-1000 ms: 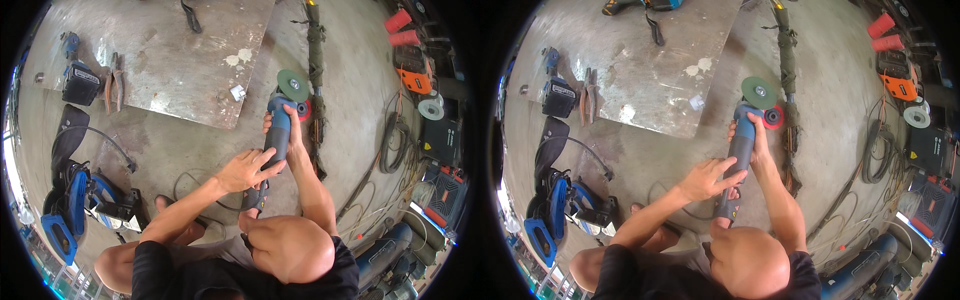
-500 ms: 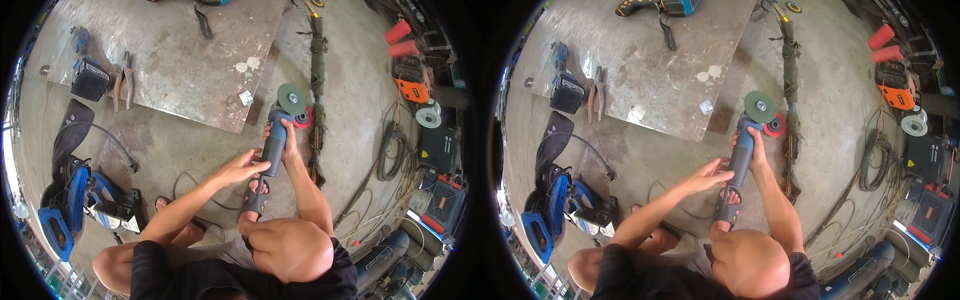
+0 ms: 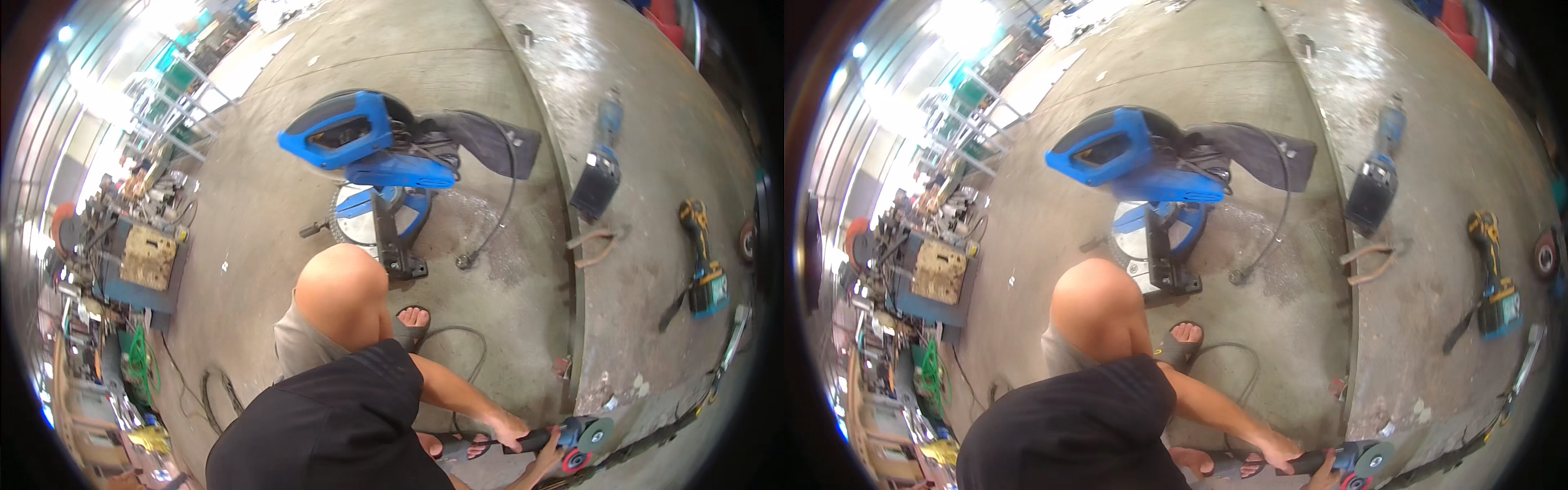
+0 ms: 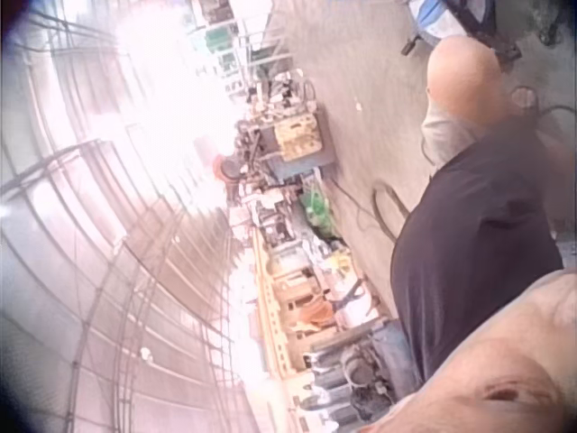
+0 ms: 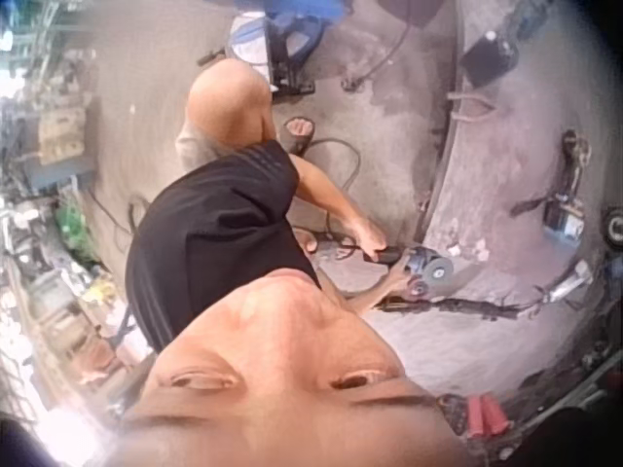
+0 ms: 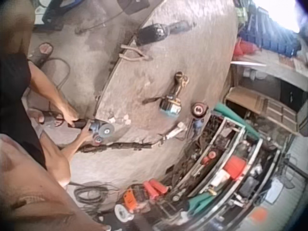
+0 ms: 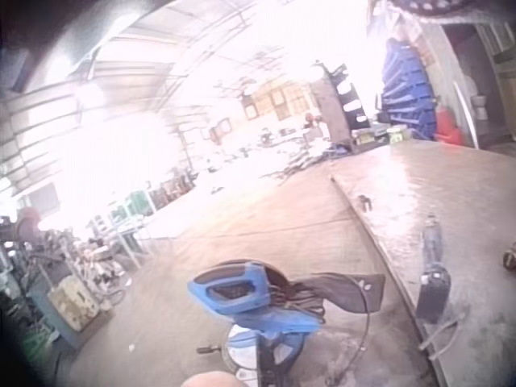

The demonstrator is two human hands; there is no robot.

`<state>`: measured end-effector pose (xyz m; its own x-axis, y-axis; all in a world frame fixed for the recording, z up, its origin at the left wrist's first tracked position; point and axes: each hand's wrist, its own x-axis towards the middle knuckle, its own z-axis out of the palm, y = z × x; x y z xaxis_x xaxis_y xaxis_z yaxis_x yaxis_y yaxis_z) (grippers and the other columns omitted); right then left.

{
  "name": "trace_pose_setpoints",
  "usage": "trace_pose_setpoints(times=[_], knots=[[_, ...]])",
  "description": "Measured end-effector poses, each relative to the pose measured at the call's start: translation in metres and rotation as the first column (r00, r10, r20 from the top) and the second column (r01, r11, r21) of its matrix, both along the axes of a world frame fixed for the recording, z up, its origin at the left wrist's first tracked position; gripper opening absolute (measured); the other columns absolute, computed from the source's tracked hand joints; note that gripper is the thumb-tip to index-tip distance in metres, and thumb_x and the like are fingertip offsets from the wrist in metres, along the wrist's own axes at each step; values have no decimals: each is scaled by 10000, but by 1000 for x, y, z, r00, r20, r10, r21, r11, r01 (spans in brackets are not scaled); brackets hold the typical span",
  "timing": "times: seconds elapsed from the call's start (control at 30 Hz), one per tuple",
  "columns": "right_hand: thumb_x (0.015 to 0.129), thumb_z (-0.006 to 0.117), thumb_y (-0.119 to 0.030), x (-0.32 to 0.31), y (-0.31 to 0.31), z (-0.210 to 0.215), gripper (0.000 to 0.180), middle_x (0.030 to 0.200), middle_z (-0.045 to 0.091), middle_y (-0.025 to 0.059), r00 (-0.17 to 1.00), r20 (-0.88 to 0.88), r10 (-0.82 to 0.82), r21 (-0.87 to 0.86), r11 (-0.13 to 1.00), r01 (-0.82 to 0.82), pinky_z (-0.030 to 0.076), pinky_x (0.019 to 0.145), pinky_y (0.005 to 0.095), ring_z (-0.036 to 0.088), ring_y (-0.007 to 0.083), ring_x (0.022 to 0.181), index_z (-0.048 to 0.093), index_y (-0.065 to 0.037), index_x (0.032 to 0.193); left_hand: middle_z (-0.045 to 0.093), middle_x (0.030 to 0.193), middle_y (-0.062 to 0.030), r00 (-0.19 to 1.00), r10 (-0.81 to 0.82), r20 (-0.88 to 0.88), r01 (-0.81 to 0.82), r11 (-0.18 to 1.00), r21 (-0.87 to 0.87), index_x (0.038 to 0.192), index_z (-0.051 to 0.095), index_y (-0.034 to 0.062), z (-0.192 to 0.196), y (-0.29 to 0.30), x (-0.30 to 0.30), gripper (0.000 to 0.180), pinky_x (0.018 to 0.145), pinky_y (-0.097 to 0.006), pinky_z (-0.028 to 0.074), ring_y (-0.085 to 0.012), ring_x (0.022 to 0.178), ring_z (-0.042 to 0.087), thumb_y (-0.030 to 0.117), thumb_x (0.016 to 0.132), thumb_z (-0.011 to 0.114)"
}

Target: The person holds a small metal part against a running angle grinder to smooth its edges and then uses scissors to trim a plastic component.

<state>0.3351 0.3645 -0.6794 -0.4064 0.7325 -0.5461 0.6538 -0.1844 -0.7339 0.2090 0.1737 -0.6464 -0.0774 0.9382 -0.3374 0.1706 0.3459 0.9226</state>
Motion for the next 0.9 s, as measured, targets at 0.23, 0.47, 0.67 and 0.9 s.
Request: trace_pose_setpoints(times=[0.23,0.47,0.67,0.9], knots=[[887,762,-499,21,4,-12,547,994,772,185,958,215,192,459,846,-272,552,747,485,718,325,813,752,47,925,747,825,-189,799,-449,-401,485,874,-12,842,764,-3,43,44,-11,287,711,-477,580,-354,823,737,186,632,817],[846,783,-538,-35,-39,24,606,942,734,282,844,408,348,390,770,-505,548,774,501,716,449,884,720,46,994,723,1004,-139,985,-5,-171,75,909,410,1081,719,68,247,-8,-177,189,798,-437,547,-335,924,704,185,933,707],[841,722,-640,-54,-41,66,700,836,717,275,840,475,263,400,786,-472,554,740,507,706,452,824,710,60,842,693,1068,-140,817,375,-438,-220,905,365,1122,701,42,235,18,-215,270,832,-413,549,-338,970,686,132,871,747],[843,769,-524,-69,-43,147,539,800,730,205,804,459,378,166,853,-495,554,674,441,728,354,754,754,12,888,652,1200,-106,721,287,-630,-74,937,342,1216,687,70,171,50,-188,428,935,-438,512,-329,1109,620,212,827,798]])
